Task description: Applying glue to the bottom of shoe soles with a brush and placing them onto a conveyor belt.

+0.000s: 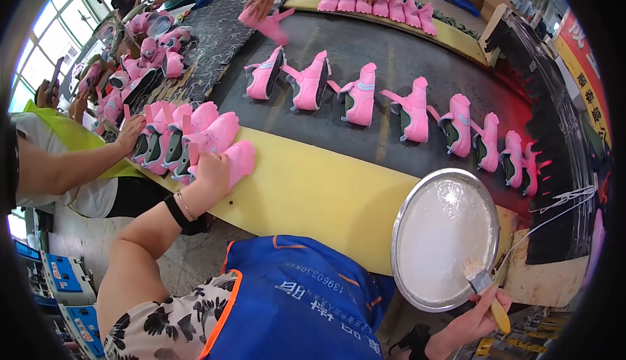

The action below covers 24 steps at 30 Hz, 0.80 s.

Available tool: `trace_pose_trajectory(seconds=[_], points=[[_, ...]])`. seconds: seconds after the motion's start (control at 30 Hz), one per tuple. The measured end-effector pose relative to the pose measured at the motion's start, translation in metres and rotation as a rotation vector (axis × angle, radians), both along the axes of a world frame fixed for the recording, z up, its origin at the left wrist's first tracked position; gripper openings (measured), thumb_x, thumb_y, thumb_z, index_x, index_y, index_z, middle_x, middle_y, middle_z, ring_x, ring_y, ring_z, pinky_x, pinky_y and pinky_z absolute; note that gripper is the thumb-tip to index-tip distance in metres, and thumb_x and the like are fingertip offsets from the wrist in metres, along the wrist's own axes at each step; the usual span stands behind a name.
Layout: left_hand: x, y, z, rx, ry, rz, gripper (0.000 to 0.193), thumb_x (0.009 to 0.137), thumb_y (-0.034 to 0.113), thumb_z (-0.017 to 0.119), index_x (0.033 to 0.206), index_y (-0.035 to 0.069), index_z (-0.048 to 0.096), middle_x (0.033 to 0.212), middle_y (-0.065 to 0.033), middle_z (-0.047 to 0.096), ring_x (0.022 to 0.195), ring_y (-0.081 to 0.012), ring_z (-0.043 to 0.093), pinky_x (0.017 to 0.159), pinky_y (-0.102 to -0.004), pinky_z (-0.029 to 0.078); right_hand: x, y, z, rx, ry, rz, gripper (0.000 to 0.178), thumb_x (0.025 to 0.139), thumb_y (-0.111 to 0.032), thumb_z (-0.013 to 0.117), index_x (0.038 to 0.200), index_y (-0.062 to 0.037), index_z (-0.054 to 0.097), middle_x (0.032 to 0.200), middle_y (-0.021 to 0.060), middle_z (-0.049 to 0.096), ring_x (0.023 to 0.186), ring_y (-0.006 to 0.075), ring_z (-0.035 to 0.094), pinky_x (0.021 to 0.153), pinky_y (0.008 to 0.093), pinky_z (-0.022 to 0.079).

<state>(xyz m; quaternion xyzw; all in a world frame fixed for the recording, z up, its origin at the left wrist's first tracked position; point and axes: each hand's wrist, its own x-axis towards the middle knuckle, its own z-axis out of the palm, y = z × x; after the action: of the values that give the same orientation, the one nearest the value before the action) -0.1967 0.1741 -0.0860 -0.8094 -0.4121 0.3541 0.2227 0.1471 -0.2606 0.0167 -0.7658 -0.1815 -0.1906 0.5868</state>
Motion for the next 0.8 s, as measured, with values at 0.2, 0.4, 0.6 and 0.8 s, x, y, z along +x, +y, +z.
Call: trace_pose_trajectory(seconds=[0.2, 0.4, 0.6, 0.8], points=[[0.017, 0.007, -0.002, 0.004, -0.069, 0.011, 0.095, 0.069, 0.061, 0.083, 0.135, -0.001, 0.054, 0.117, -0.0092, 0.067, 0.107, -0.0237, 0.065, 0.093, -0.045, 0.045, -0.01, 0.004, 0.003, 0.03, -0.022, -0.123, 0.019, 0.105, -0.016, 0.061, 0.092, -0.0034, 0.055, 0.078, 0.0002, 0.046, 0.065, 0.0085, 0.045, 0.062, 0.0232, 0.038], [0.068, 0.034, 0.042, -0.096, -0.618, -0.08, 0.083, 0.071, 0.057, 0.083, 0.13, 0.003, 0.06, 0.113, -0.0122, 0.067, 0.107, -0.0286, 0.065, 0.102, -0.0478, 0.047, -0.013, 0.0, 0.01, -0.015, -0.062, -0.077, 0.022, 0.105, -0.017, 0.06, 0.089, -0.0042, 0.053, 0.077, 0.0003, 0.046, 0.064, 0.0086, 0.044, 0.061, 0.0233, 0.038], [0.099, 0.197, 0.057, 0.02, -0.825, 0.212, 0.06, 0.083, 0.042, 0.076, 0.121, -0.003, 0.067, 0.123, -0.0216, 0.069, 0.117, -0.0335, 0.068, 0.096, -0.0459, 0.056, -0.039, 0.022, 0.04, -0.013, -0.087, -0.072, 0.029, 0.102, -0.015, 0.067, 0.087, 0.0055, 0.054, 0.075, 0.0072, 0.055, 0.068, 0.0171, 0.05, 0.063, 0.0328, 0.044], [0.047, 0.327, -0.036, 0.143, -1.405, 0.648, 0.076, 0.08, 0.044, 0.079, 0.13, -0.008, 0.056, 0.13, -0.0319, 0.063, 0.126, -0.0401, 0.062, 0.107, -0.0469, 0.049, -0.046, 0.03, 0.052, -0.11, -0.034, -0.141, 0.025, 0.1, -0.011, 0.069, 0.085, 0.003, 0.054, 0.071, 0.0077, 0.055, 0.063, 0.0166, 0.054, 0.059, 0.0299, 0.046]])
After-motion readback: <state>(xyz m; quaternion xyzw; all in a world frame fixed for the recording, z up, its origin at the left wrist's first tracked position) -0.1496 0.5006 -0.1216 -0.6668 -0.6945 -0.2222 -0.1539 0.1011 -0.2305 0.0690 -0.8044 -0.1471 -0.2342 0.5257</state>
